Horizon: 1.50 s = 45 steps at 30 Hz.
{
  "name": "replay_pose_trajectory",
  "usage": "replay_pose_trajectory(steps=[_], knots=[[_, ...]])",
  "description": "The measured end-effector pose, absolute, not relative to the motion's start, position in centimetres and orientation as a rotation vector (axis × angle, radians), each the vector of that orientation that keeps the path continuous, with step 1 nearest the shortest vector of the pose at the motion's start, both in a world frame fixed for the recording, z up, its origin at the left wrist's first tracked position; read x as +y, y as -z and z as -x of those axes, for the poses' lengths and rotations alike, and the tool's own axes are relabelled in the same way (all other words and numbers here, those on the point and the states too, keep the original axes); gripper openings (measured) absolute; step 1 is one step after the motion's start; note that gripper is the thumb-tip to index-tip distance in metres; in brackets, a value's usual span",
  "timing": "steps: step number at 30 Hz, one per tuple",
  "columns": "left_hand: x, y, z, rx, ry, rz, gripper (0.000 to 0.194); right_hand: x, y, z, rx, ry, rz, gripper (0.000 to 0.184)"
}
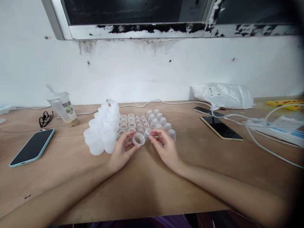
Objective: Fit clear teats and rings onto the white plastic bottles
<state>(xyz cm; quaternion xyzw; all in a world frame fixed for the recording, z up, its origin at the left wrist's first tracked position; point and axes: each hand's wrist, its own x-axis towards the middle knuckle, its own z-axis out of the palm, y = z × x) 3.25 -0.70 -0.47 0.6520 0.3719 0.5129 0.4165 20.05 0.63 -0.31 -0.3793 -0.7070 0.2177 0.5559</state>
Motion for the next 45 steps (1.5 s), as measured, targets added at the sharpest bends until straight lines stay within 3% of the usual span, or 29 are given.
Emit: replay_pose_trajectory(steps=[4, 12, 22, 26, 30, 33, 37, 41, 45], knots=[[-0.7, 0.5, -3.2, 0.943, -1.271, -1.685, 0.037, 0.2, 0.0, -20.2, -1.702, -0.383, 0.787, 0.007], [-0.6, 0.8, -2.8, 0.956, -1.295, -1.841, 0.031, 0.0, 0.0, -19.8, -2.03, -0.334, 0.693, 0.015], [-1.1, 0.7, -2.8, 0.895, -1.316, -1.987, 0.043, -0.3, -0.3, -19.8, -1.972, -0.29, 0.695, 0.015], [-1.1, 0.4, -2.6, 0.946, -1.293, -2.177, 0.042, -0.4, -0.2, -19.8, -1.922, -0.49, 0.725, 0.01], [-1.2, 0.2, -2.5, 0.931, -1.255, -2.301, 0.04, 0.0, 0.3, -19.4, -1.76, -0.971, 0.724, 0.029], [-1.5, -0.1, -2.6, 0.941, -1.198, -2.352, 0.039, 0.3, 0.5, -19.2, -1.694, -1.192, 0.786, 0.029], [-1.6, -0.4, -2.8, 0.977, -1.173, -2.353, 0.04, 0.6, 0.6, -19.2, -1.732, -1.033, 0.876, 0.022], [-1.4, -0.2, -2.8, 1.095, -1.213, -2.27, 0.02, 0.5, 0.5, -19.3, -1.888, -0.796, 0.881, 0.015], [-1.1, 0.1, -2.8, 1.12, -1.179, -2.187, 0.012, 0.1, 0.1, -19.4, -1.97, -0.677, 0.877, 0.013]])
